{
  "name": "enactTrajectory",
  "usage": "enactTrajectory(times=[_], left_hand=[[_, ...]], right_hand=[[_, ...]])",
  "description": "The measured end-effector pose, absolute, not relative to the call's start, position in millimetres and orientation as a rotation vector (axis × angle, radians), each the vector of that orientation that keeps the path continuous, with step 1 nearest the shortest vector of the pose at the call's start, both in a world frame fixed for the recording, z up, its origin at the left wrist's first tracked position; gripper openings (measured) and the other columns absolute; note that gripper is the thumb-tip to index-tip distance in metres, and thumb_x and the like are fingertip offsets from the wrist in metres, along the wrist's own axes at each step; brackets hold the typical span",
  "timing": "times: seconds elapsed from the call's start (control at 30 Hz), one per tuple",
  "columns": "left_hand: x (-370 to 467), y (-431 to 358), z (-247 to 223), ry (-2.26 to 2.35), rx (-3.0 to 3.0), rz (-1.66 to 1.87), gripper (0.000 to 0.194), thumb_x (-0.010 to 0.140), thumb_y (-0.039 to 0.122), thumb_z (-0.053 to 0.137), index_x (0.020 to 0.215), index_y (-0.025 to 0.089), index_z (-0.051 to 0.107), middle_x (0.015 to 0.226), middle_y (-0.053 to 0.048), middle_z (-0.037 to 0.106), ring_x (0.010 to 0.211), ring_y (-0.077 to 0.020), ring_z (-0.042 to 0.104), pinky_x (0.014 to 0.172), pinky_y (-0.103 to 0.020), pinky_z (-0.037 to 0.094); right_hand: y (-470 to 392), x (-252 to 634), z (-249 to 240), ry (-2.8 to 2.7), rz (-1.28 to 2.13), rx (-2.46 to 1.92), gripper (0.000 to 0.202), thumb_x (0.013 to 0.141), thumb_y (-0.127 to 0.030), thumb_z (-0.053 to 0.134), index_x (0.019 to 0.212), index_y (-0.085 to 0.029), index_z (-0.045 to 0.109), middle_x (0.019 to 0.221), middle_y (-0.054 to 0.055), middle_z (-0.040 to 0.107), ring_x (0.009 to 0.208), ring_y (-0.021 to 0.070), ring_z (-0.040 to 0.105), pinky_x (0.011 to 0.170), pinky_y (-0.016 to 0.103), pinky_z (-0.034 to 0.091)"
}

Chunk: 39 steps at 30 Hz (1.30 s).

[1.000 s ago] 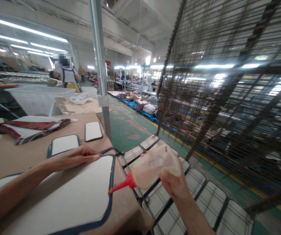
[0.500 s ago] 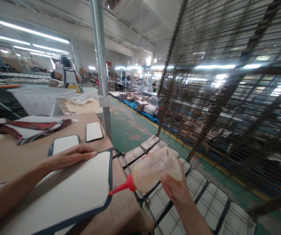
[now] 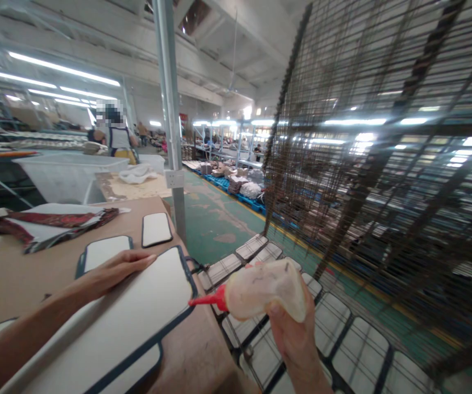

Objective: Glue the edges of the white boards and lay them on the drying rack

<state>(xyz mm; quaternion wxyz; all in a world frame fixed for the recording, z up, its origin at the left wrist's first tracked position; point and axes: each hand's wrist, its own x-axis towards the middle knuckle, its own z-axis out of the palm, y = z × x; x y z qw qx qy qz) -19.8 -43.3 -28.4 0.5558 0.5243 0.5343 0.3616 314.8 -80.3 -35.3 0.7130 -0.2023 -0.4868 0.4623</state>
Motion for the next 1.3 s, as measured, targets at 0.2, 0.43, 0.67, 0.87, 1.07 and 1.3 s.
enactTrajectory(times=[0.2, 0.43, 0.67, 0.87, 1.07, 1.3], left_hand=[[-13.2, -41.1, -38.3, 1.264, 1.049, 1.033, 0.041, 0.064, 0.051, 0.076, 0.084, 0.016, 0.069, 0.066, -0.005, 0.072, 0.051, -0.0163, 0.062, 0.045, -0.021, 0.042], [-3.7, -40.4, -54.4, 1.208, 0.897, 1.149, 0.048, 0.059, 0.05, 0.08, 0.089, 0.016, 0.064, 0.068, -0.001, 0.071, 0.057, -0.0153, 0.062, 0.049, -0.021, 0.044], [3.9, -44.9, -68.2, 1.129, 0.814, 1.149, 0.042, 0.063, 0.049, 0.079, 0.082, 0.017, 0.061, 0.067, 0.0, 0.069, 0.059, -0.0144, 0.061, 0.053, -0.022, 0.046], [8.8, -54.4, -70.0, 1.09, 0.755, 1.12, 0.044, 0.057, 0.049, 0.083, 0.082, 0.017, 0.066, 0.074, -0.002, 0.072, 0.07, -0.0183, 0.065, 0.062, -0.024, 0.051], [3.8, -61.6, -85.5, 1.092, 0.727, 1.118, 0.042, 0.061, 0.047, 0.081, 0.088, 0.016, 0.07, 0.082, -0.005, 0.075, 0.074, -0.0182, 0.066, 0.066, -0.024, 0.051], [6.0, -62.0, -88.8, 1.076, 0.697, 1.144, 0.049, 0.056, 0.048, 0.083, 0.091, 0.016, 0.07, 0.088, -0.005, 0.076, 0.078, -0.0197, 0.066, 0.069, -0.026, 0.052]], right_hand=[[-73.4, 307.7, -32.2, -1.033, 0.942, -0.457, 0.045, 0.074, -0.03, 0.077, 0.117, -0.029, 0.063, 0.11, 0.009, 0.07, 0.103, 0.035, 0.064, 0.094, 0.058, 0.048], [-50.1, 305.2, -32.4, -0.913, 0.836, -0.505, 0.048, 0.064, -0.03, 0.084, 0.108, -0.024, 0.066, 0.096, 0.005, 0.071, 0.09, 0.0275, 0.066, 0.096, 0.049, 0.048], [-29.7, 305.2, -28.2, -0.916, 0.842, -0.506, 0.042, 0.06, -0.031, 0.086, 0.098, -0.023, 0.071, 0.086, 0.004, 0.072, 0.08, 0.0246, 0.067, 0.086, 0.043, 0.054], [-21.9, 305.4, -25.5, -0.967, 0.861, -0.496, 0.034, 0.062, -0.03, 0.085, 0.093, -0.023, 0.072, 0.084, 0.003, 0.073, 0.08, 0.0222, 0.068, 0.08, 0.036, 0.057], [-27.4, 304.9, -33.1, -1.008, 0.913, -0.522, 0.032, 0.06, -0.031, 0.084, 0.088, -0.024, 0.071, 0.083, 0.002, 0.073, 0.073, 0.023, 0.069, 0.074, 0.037, 0.06], [-30.8, 299.5, -35.3, -0.98, 0.969, -0.492, 0.033, 0.06, -0.029, 0.086, 0.089, -0.023, 0.072, 0.084, 0.001, 0.074, 0.073, 0.0199, 0.069, 0.068, 0.029, 0.06]])
